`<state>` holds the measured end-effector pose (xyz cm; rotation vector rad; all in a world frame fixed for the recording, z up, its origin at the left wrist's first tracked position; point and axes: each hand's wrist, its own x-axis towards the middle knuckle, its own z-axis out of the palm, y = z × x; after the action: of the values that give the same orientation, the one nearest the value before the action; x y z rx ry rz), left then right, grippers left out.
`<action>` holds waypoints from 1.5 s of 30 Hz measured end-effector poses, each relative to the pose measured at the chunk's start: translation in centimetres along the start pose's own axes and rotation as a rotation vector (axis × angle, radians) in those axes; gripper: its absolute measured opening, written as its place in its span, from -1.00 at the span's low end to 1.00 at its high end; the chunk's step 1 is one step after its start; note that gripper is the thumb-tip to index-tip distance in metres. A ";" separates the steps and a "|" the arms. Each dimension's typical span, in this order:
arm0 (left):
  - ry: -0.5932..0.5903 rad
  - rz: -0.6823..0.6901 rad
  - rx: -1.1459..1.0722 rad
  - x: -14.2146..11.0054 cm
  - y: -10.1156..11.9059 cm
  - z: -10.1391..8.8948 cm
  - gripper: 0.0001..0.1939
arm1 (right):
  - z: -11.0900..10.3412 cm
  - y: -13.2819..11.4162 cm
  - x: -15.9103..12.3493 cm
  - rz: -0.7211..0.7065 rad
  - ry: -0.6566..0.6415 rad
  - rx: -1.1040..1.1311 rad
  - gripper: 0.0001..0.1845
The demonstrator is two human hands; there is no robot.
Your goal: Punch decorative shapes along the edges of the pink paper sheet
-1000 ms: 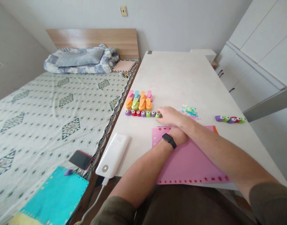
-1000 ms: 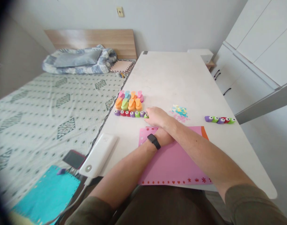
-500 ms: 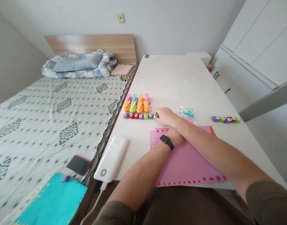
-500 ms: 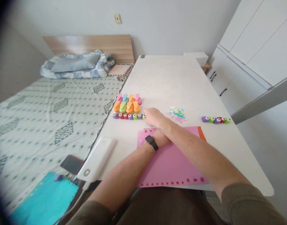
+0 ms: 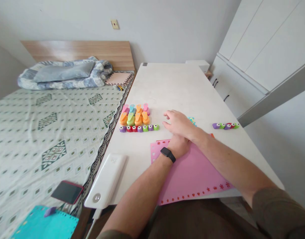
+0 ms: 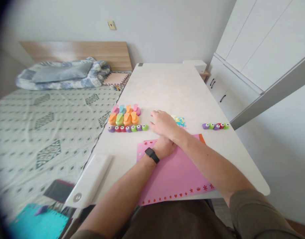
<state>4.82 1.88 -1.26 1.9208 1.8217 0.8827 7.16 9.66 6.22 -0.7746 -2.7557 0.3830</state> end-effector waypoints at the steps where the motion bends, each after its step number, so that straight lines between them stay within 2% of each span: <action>1: -0.023 0.034 0.011 0.0 -0.1 0.0 -0.73 | -0.9 1.0 -0.6 0.022 0.024 0.007 -0.59; 4: -0.096 0.081 0.124 -0.2 -0.4 -0.2 -0.75 | -3.8 5.6 -2.6 0.141 0.039 -0.039 -0.59; 8: -0.103 0.095 0.170 -0.1 -0.4 -0.4 -0.74 | -6.7 13.5 -6.3 0.338 -0.034 -0.191 -0.54; 11: -0.097 0.090 0.162 -0.1 -0.4 -0.3 -0.75 | -7.4 18.2 -9.2 0.393 -0.126 -0.311 -0.53; 14: -0.089 0.091 0.149 -0.1 -0.4 -0.2 -0.75 | -6.7 20.5 -11.3 0.315 -0.180 -0.370 -0.57; 19: -0.083 0.089 0.126 0.0 -0.5 -0.3 -0.76 | -4.9 20.5 -12.1 0.291 -0.195 -0.404 -0.68; 24: -0.086 0.089 0.121 0.0 -0.5 -0.2 -0.77 | -5.0 19.5 -11.7 0.306 -0.174 -0.388 -0.77; 27: -0.084 0.095 0.122 0.0 -0.5 -0.1 -0.77 | -5.5 17.9 -11.6 0.274 -0.040 -0.298 -0.79; 29: -0.080 0.101 0.124 0.0 -0.6 -0.1 -0.78 | -5.6 16.6 -11.7 0.233 0.078 -0.153 -0.79; 31: -0.075 0.107 0.123 0.0 -0.7 -0.1 -0.78 | -5.3 15.3 -11.7 0.217 0.130 0.043 -0.79; 33: -0.070 0.111 0.118 0.1 -0.7 -0.1 -0.79 | -4.7 14.4 -11.9 0.217 0.118 0.215 -0.78; 36: -0.060 0.112 0.103 0.1 -0.7 0.0 -0.80 | -3.4 13.7 -12.1 0.195 0.067 0.352 -0.78; 40: -0.058 0.105 0.090 0.2 -0.7 0.1 -0.80 | -2.4 13.2 -12.6 0.133 0.061 0.427 -0.79; 45: -0.050 0.101 0.081 0.2 -0.8 0.2 -0.81 | -2.2 12.9 -12.9 0.088 0.071 0.433 -0.61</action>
<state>4.34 2.19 -1.86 2.0813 1.7704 0.7965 24.58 13.81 2.03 -0.7748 -2.4453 0.9126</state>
